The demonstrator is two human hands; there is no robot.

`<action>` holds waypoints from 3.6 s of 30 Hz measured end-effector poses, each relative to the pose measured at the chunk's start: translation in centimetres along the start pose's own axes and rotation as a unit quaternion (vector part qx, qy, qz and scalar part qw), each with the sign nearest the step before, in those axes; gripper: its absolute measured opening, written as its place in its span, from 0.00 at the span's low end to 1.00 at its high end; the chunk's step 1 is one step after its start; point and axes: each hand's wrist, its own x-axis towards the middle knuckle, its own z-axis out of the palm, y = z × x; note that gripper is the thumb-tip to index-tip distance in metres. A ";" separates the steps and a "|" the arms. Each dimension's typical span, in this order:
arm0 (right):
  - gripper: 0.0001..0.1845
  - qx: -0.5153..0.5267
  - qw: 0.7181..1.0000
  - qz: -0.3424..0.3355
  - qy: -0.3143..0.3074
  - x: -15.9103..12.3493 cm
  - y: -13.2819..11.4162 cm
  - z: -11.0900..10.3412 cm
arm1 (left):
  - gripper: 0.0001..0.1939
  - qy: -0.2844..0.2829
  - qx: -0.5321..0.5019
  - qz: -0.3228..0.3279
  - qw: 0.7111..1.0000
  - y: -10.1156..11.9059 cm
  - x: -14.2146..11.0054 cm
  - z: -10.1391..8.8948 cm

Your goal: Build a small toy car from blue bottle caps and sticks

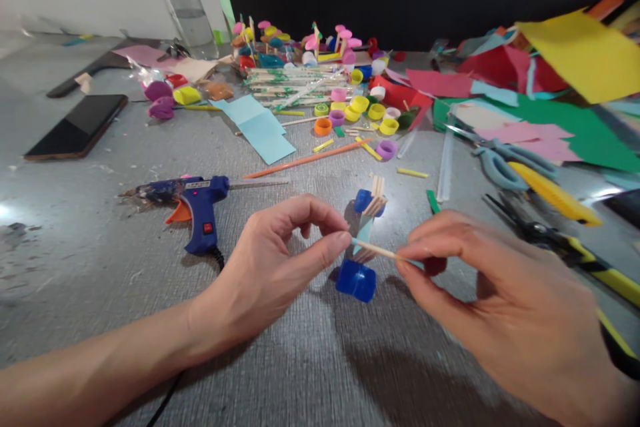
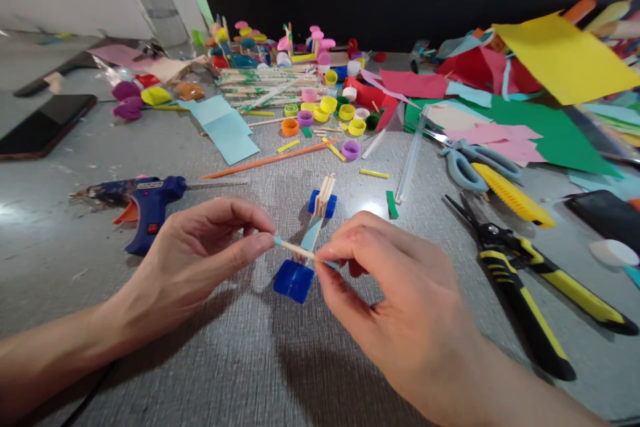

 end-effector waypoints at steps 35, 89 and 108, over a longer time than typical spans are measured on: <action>0.08 -0.014 1.000 -0.014 -0.013 0.2 -0.1 0.1 | 0.03 -0.087 -0.002 0.031 0.996 -0.6 0.7 1.4; 0.08 -0.038 0.999 0.017 -0.002 -0.4 0.5 -1.5 | 0.11 -0.008 0.170 0.162 0.972 0.3 0.4 -0.6; 0.09 0.014 0.990 0.095 -0.105 0.3 1.8 -2.8 | 0.36 -0.088 0.168 -0.003 0.982 -0.4 0.0 -0.3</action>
